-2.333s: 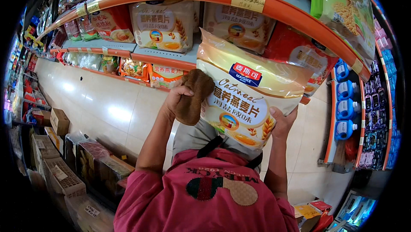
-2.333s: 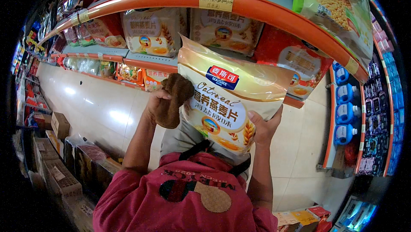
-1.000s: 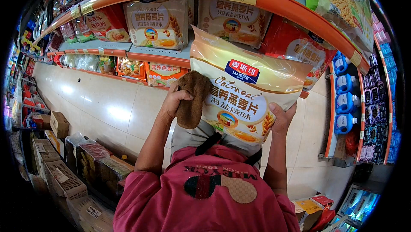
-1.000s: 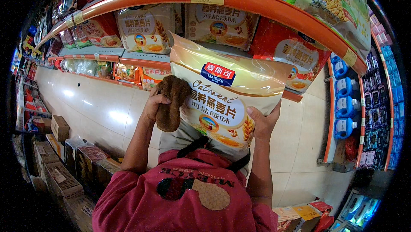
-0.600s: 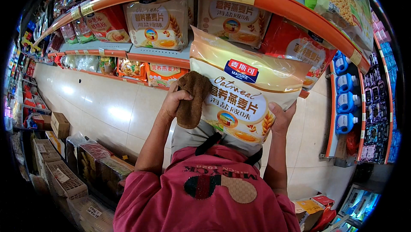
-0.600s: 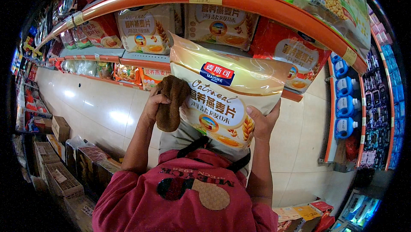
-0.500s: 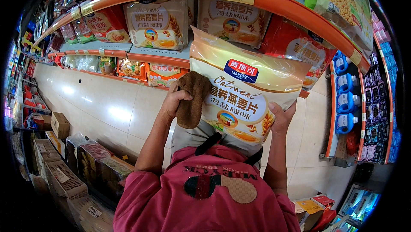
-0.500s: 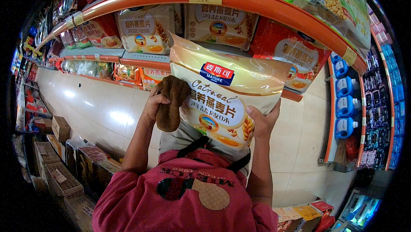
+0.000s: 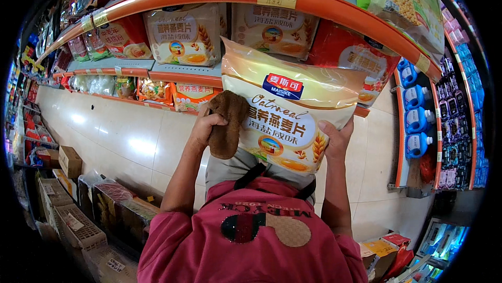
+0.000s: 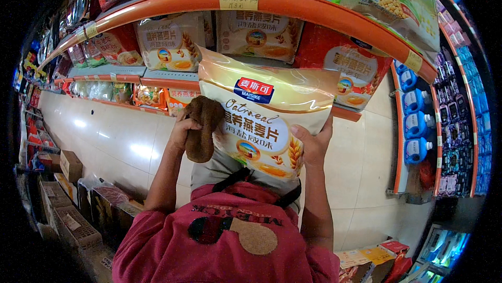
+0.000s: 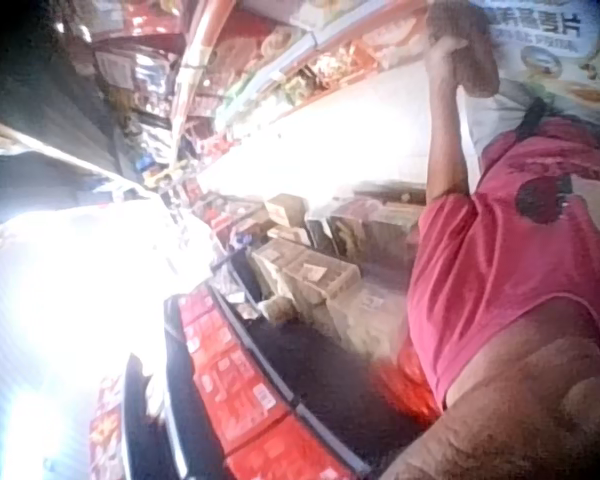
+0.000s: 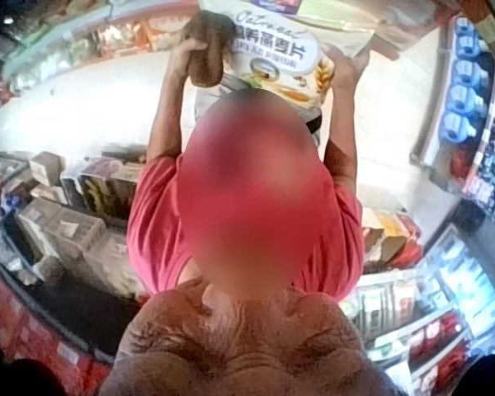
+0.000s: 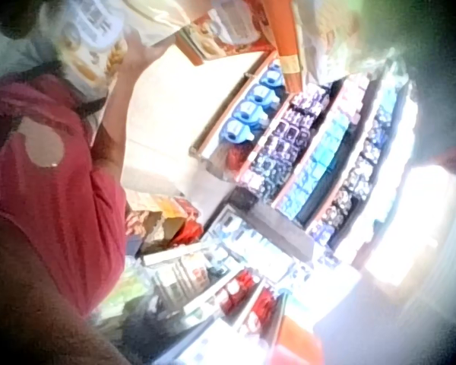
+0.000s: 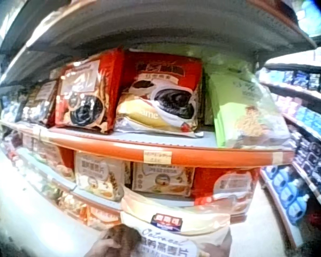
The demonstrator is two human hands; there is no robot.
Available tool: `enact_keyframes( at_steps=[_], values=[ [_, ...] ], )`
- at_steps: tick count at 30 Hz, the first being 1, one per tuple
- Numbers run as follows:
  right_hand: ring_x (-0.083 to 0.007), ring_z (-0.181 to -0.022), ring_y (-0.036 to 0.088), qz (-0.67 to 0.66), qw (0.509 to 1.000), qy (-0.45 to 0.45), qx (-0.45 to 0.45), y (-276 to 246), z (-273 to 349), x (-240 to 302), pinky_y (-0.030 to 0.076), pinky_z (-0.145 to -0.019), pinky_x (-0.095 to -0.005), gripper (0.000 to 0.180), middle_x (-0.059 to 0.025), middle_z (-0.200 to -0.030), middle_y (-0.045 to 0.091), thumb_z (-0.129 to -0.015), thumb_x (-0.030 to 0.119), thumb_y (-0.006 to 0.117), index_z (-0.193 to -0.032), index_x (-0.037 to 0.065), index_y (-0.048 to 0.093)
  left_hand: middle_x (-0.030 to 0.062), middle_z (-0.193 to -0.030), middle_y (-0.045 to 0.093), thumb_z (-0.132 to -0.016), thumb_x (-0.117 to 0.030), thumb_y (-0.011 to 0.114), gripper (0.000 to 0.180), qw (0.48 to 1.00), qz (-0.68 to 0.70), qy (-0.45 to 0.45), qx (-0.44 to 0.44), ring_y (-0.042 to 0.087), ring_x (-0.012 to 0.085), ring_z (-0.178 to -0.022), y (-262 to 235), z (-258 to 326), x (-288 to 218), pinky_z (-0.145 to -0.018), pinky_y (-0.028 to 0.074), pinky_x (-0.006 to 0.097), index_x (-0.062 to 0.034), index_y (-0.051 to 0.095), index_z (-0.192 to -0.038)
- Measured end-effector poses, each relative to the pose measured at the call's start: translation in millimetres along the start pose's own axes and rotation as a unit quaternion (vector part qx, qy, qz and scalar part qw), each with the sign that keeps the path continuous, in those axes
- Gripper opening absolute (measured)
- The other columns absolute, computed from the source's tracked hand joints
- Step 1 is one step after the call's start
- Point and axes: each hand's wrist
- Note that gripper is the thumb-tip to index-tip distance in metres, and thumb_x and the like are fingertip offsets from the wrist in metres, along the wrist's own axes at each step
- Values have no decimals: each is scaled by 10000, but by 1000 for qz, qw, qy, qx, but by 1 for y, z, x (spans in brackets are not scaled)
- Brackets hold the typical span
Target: The person wipes the front of packaged food items on a store shelf using a brown cloth. They handle multiple packages one at a time, including oatmeal and soybean milk powder, wiping the front surface before placing them back on the shelf.
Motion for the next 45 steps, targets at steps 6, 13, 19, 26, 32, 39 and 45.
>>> enact_keyframes(
  at_steps=[6, 13, 19, 26, 32, 39, 45],
  values=[
    [-221, -939, 542, -3, 1000, 9, 6, 9, -10, 10, 439, -832, -317, 684, -124, -1036, 522, -531, 21, 712, -1130, -9, 384, 132, -951, 568, -518, -43, 513, 550, 999, -8, 42, 3, 555, 223, -861, 2, 2, -6, -777, 455, 305, 71, 482, -1056],
    [-221, -923, 545, -13, 996, -39, 74, 15, -32, 27, 440, -823, -314, 684, -126, -1027, 523, -538, 51, 714, -1130, -3, 375, 121, -962, 563, -490, -77, 525, 578, 996, -10, 92, -3, 550, 212, -856, 3, 0, -13, -779, 446, 296, 66, 488, -1049],
    [-221, -967, 523, 25, 993, -67, 95, -8, -33, 14, 419, -860, -331, 708, -122, -1057, 512, -541, 18, 694, -1163, 9, 356, 104, -936, 564, -470, -117, 543, 584, 993, -16, 120, -7, 543, 197, -852, 5, 7, -8, -769, 437, 285, 56, 500, -1026],
    [-197, -1007, 490, 133, 978, -12, 160, -33, -3, 2, 407, -875, -327, 782, -89, -1062, 501, -526, 100, 775, -1177, 25, 348, 168, -896, 585, -437, -111, 549, 579, 997, -39, 58, 34, 592, 263, -805, -30, 29, 20, -755, 487, 356, 83, 514, -982],
    [-194, -1033, 460, 120, 983, -16, 135, -22, 4, -3, 393, -882, -333, 767, -94, -1107, 459, -509, 84, 763, -1157, 57, 354, 116, -870, 593, -457, -54, 544, 518, 998, -22, 55, 6, 575, 216, -781, -32, 34, 22, -752, 463, 317, 71, 536, -959],
    [-181, -1032, 454, 368, 894, -191, 168, -9, 11, 3, 386, -876, -316, 738, -77, -1089, 473, -501, 125, 771, -1123, 62, 379, 87, -877, 601, -472, -17, 551, 489, 996, -76, 35, -3, 570, 194, -793, -55, 48, 25, -745, 454, 301, 44, 556, -957],
    [-183, -1007, 470, 307, 939, -47, 145, -6, 22, 16, 366, -890, -317, 710, -72, -1066, 485, -493, 155, 790, -1095, 55, 427, 55, -784, 594, -509, 2, 560, 323, 957, -269, -30, -102, 554, 167, -717, -78, 60, -9, -713, 443, 256, 28, 583, -830]
  ],
)
Point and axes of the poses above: each hand's wrist, its own z-axis away from the middle knuckle, its own y-axis out of the palm, x = y × z
